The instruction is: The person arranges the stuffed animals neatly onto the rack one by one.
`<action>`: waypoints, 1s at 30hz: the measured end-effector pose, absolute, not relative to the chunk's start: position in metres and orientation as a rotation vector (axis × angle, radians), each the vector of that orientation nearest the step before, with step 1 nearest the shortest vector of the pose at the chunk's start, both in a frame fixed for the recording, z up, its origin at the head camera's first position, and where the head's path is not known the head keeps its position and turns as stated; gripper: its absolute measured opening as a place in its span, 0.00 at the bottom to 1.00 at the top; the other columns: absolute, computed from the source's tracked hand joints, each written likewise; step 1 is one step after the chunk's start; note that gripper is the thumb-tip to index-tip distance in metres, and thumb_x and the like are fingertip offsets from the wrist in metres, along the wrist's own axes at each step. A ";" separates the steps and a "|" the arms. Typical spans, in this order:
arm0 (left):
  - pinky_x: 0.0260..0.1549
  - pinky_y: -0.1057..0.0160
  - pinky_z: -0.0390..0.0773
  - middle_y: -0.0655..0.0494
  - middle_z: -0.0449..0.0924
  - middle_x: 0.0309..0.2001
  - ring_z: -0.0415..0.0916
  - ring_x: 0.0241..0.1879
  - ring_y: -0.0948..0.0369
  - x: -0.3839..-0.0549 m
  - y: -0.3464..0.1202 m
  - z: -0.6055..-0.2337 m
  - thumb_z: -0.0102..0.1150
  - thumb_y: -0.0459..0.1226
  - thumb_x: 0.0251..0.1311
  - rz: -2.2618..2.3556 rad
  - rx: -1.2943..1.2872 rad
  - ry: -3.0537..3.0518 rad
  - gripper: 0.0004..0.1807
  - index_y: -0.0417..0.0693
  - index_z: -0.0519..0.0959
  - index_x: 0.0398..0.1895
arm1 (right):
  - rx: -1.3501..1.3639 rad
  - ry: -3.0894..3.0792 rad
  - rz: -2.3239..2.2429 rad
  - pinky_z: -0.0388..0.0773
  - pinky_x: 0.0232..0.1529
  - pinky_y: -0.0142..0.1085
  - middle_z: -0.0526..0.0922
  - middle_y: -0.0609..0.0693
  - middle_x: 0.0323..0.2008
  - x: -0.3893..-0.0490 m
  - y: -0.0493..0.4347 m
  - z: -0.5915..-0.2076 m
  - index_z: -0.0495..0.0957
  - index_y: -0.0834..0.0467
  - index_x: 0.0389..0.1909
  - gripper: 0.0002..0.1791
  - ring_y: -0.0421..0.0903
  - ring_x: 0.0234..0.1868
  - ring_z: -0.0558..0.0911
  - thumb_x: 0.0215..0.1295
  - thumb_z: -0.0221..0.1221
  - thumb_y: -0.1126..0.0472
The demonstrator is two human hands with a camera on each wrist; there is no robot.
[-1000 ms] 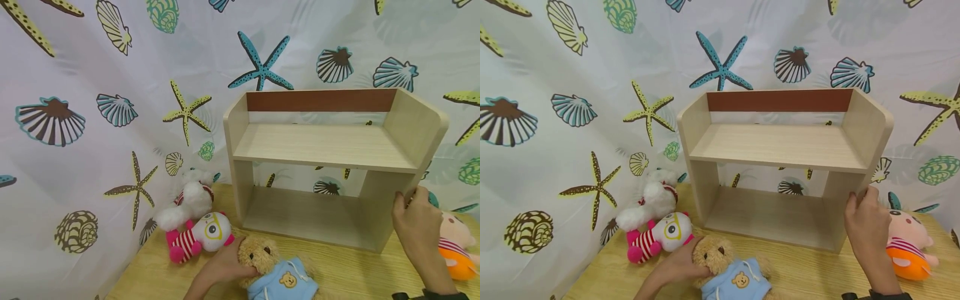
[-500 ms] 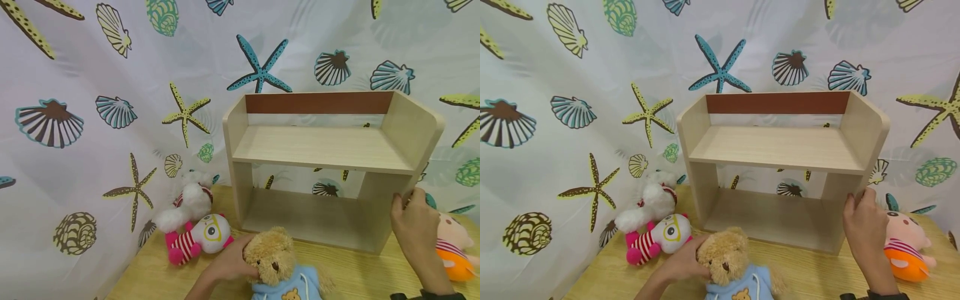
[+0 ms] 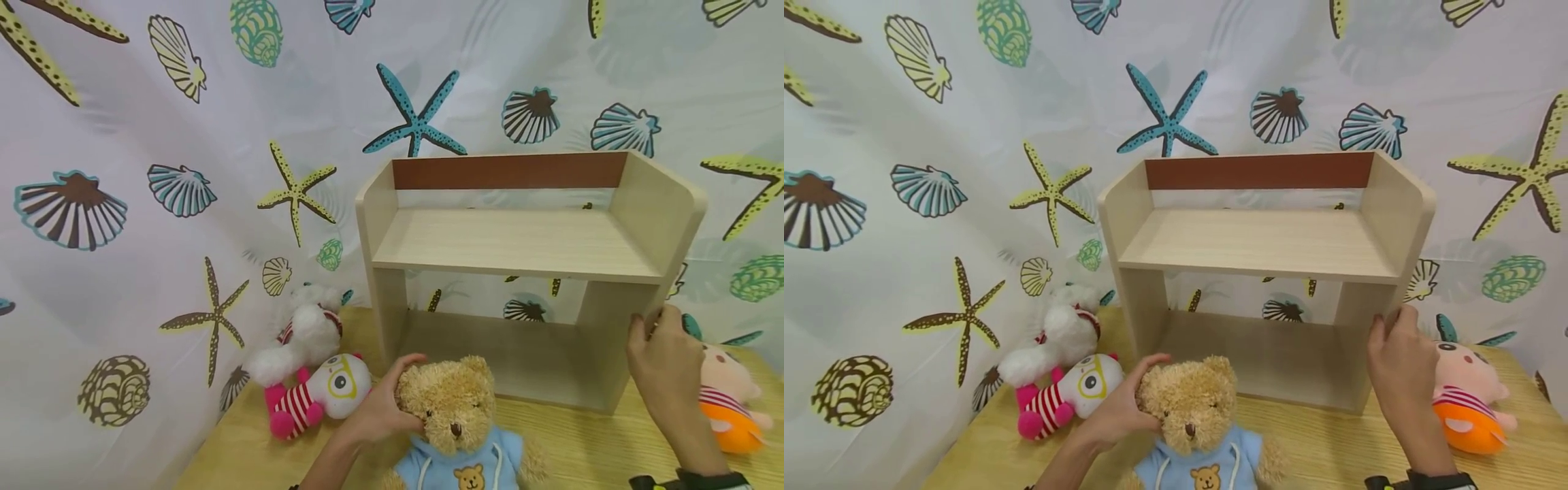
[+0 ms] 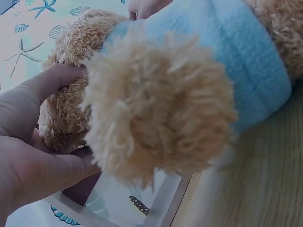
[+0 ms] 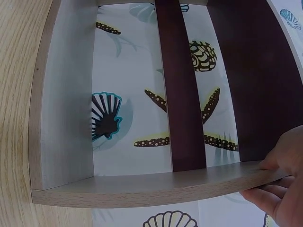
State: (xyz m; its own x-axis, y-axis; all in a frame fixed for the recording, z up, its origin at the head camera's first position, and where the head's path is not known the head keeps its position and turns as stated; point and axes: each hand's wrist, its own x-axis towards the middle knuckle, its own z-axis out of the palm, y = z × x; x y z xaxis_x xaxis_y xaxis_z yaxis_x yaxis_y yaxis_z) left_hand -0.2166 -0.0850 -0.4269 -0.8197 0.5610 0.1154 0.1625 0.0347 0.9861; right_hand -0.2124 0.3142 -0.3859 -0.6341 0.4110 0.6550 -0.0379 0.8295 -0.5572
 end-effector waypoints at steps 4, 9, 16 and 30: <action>0.26 0.66 0.72 0.44 0.48 0.75 0.70 0.36 0.63 -0.218 -0.083 -0.424 0.66 0.22 0.41 1.854 0.703 2.067 0.53 0.62 0.61 0.74 | -0.259 -2.154 0.677 0.75 0.19 0.60 0.76 0.77 0.29 -0.212 0.314 -0.385 0.68 0.78 0.46 0.17 0.74 0.25 0.78 0.70 0.55 0.65; 0.42 0.60 0.76 0.46 0.65 0.67 0.71 0.54 0.54 -0.221 -0.080 -0.420 0.66 0.24 0.44 1.956 0.623 2.046 0.48 0.56 0.63 0.73 | -0.248 -2.138 0.679 0.74 0.18 0.60 0.76 0.77 0.28 -0.212 0.314 -0.383 0.69 0.78 0.45 0.16 0.74 0.24 0.77 0.69 0.55 0.65; 0.50 0.57 0.76 0.48 0.77 0.56 0.76 0.51 0.55 -0.227 -0.079 -0.413 0.68 0.24 0.46 2.030 0.636 1.953 0.41 0.46 0.69 0.68 | -0.243 -2.131 0.674 0.73 0.21 0.64 0.76 0.78 0.29 -0.211 0.314 -0.383 0.69 0.77 0.44 0.16 0.77 0.26 0.77 0.69 0.55 0.65; 0.49 0.55 0.77 0.44 0.75 0.56 0.75 0.53 0.51 -0.238 -0.072 -0.404 0.66 0.24 0.48 2.119 0.641 1.895 0.38 0.42 0.69 0.67 | -0.235 -2.126 0.670 0.70 0.17 0.60 0.76 0.74 0.26 -0.213 0.317 -0.383 0.69 0.75 0.42 0.13 0.74 0.22 0.76 0.69 0.56 0.65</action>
State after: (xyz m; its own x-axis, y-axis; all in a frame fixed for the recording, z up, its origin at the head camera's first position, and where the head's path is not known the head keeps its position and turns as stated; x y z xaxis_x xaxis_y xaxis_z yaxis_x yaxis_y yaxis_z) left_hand -0.2376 -0.0725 -0.4039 -0.8785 0.4469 0.1690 0.1182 -0.1394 0.9832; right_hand -0.2127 0.3165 -0.3830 -0.6035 0.3955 0.6923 -0.0725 0.8375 -0.5417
